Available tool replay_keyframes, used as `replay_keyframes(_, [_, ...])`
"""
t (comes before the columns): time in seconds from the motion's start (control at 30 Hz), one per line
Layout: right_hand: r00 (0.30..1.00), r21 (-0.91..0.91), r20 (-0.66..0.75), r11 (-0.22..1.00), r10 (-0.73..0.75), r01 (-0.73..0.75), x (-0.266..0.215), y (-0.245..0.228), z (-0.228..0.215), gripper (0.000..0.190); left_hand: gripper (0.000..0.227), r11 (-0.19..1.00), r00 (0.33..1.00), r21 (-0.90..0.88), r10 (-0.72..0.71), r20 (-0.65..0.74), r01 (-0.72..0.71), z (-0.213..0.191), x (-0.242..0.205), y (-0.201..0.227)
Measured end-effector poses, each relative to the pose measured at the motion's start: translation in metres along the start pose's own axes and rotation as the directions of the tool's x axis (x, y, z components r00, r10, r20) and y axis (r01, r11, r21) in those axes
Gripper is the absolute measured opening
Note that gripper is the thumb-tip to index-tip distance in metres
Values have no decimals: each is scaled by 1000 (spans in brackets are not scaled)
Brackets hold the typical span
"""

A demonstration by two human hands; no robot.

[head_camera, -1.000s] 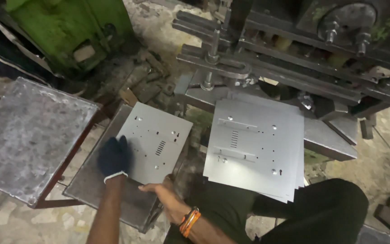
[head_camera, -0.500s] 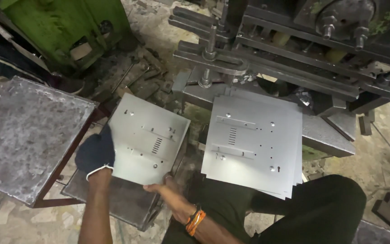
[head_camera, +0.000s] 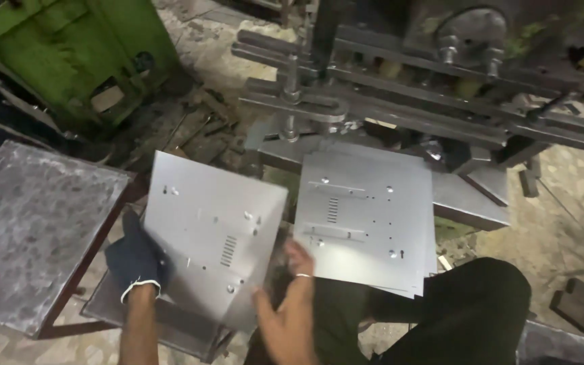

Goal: Operating a manual or hydraulic press to stamp metal sheets and stacking the finished parts.

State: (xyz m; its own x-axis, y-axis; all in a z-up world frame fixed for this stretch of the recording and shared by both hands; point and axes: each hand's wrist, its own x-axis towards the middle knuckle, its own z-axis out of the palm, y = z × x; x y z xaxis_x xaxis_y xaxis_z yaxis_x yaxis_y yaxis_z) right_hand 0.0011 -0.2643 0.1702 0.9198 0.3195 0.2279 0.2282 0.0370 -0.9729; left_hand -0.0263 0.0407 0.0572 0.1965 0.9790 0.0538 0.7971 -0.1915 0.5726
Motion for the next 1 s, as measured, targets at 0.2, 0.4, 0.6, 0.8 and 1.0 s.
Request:
replay_keyframes(0.2, [873, 0, 24, 873, 487, -487, 29, 52, -71, 57, 77, 904, 853, -375, 25, 521, 202, -5, -52, 83])
replay_keyframes(0.4, [904, -461, -387, 812, 180, -359, 86, 69, -241, 39, 53, 719, 280, -601, 532, 799, 348, -22, -151, 186])
replay_keyframes(0.6, [881, 128, -334, 942, 336, -310, 161, 2, -278, 38, 50, 503, 257, -764, 739, 623, 405, 33, -184, 281])
replay_keyframes(0.8, [897, -94, -296, 924, 329, -370, 212, 34, -317, 34, 44, 525, 284, -657, 621, 730, 541, 97, -164, 332])
replay_keyframes(1.0, [903, -126, -324, 933, 281, -336, 219, 55, -313, 36, 41, 614, 396, -691, 566, 723, 382, 103, -154, 325])
